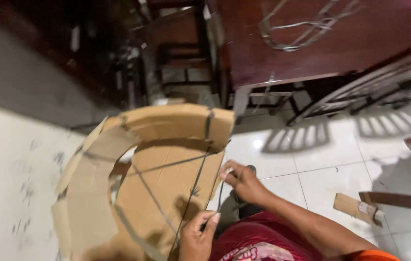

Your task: The person assembles a large, curved cardboard kite by tying black strips to its frame. They repeatedly pick up strips, thread them through the cardboard structure, and secure them with knots.

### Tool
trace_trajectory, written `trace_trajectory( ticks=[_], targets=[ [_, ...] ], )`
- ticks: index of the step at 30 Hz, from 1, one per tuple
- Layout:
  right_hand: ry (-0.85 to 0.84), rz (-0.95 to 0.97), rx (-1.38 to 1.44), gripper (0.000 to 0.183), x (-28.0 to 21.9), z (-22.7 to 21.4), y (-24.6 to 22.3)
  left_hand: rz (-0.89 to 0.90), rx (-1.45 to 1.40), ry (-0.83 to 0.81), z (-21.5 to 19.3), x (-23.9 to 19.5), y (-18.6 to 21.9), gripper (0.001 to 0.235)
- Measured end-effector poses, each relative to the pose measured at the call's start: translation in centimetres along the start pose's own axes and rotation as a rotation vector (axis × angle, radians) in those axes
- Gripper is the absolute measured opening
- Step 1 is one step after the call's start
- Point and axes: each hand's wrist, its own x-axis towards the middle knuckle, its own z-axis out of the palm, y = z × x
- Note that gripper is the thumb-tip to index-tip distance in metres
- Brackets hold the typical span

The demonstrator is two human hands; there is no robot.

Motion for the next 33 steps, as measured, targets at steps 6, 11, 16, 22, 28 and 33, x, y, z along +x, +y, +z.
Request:
trace_trajectory(
  ticks=[6,11,16,22,28,33],
  targets=[
    [-0.460,-0.104,-0.124,0.029,-1.2,-4.3,-0.9,-0.127,0.132,0.208,2.3,10.3,2.1,0.020],
    [-0.358,-0.051,0.281,0.045,0.3,-10.8,1.7,0.000,0.055,-0.016,7.9,13.8,-0.3,0.021],
    [0.188,0.065,0.214,0.029,6.2,-16.1,2.5,-0.158,-0.001,-0.393,10.3,13.6,6.7,0.027],
    [-0.303,0.202,-0.383,0.030,7.1,-12.6,2.4,-0.049,0.064,-0.081,7.9,14.1,6.8,0.021],
    [-0.517,-0.079,-0.579,0.049,7.0,-5.8,-4.8,-0.170,0.152,0.124,3.4,10.1,3.3,0.025],
    [-0.713,-0.168,-0.393,0.047,4.3,1.4,-5.5,-0.162,0.055,0.185,0.7,5.6,1.1,0.016]
  ],
)
